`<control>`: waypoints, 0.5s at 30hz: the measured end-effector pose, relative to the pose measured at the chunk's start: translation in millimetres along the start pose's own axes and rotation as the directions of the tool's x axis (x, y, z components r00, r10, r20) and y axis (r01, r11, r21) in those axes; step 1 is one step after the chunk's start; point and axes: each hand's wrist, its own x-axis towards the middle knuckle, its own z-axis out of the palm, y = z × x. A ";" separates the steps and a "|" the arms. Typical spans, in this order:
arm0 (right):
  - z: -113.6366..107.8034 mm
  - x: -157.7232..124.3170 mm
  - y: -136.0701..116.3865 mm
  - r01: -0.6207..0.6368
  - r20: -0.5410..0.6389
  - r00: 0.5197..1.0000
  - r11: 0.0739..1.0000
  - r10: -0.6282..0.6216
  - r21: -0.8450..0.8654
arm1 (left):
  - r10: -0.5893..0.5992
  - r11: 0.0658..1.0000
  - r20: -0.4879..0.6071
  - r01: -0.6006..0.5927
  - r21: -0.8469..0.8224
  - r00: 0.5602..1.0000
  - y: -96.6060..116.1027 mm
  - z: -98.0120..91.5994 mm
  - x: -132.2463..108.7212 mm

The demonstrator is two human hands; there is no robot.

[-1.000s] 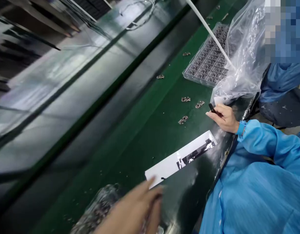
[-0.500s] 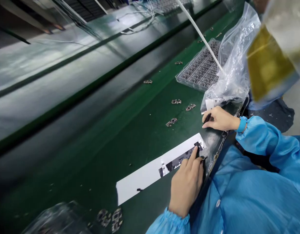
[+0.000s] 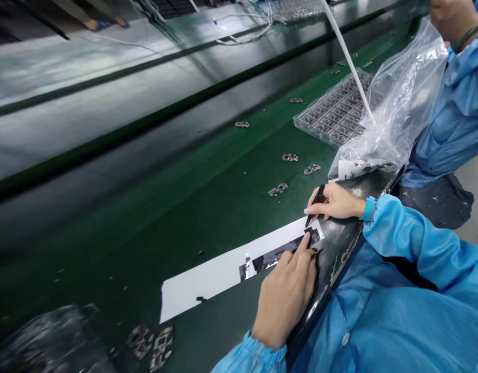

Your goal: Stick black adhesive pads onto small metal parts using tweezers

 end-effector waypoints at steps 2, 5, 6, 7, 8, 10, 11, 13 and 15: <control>-0.4 -0.9 -1.1 -0.003 0.008 1.000 1.000 0.003 -0.011 | -0.010 1.000 -0.002 0.010 -0.028 1.000 -0.9 1.3 -0.2; 0.5 -1.6 -2.6 -0.010 0.009 1.000 1.000 0.010 -0.025 | -0.018 0.998 -0.023 0.017 -0.061 1.000 -2.1 2.7 -1.5; 1.0 -1.4 -3.0 -0.010 0.009 1.000 1.000 0.011 -0.026 | -0.015 0.998 -0.033 0.013 -0.065 0.999 -2.4 3.0 -1.9; 1.4 -1.1 -3.4 -0.012 0.009 1.000 1.000 0.013 -0.025 | -0.012 0.998 -0.041 0.010 -0.065 0.999 -2.6 3.2 -2.3; 1.9 -0.7 -3.8 -0.016 0.011 1.000 1.000 0.016 -0.022 | -0.008 0.998 -0.046 0.005 -0.064 0.999 -2.7 3.4 -2.5; 2.7 0.3 -4.8 -0.023 0.016 1.000 1.000 0.023 -0.016 | -0.004 0.998 -0.045 0.001 -0.063 0.999 -2.7 3.5 -2.5; 3.1 0.7 -5.4 -0.023 0.017 1.000 1.000 0.023 -0.014 | -0.006 0.998 -0.041 0.003 -0.062 0.999 -2.6 3.4 -2.2; 3.7 1.3 -6.7 -0.014 0.017 1.000 1.000 0.014 -0.012 | -0.012 0.998 -0.037 0.009 -0.064 0.999 -2.5 3.2 -1.5; 4.1 1.6 -7.7 -0.004 0.020 1.000 1.000 0.004 -0.015 | -0.017 0.997 -0.035 0.015 -0.070 0.999 -2.3 2.8 -0.7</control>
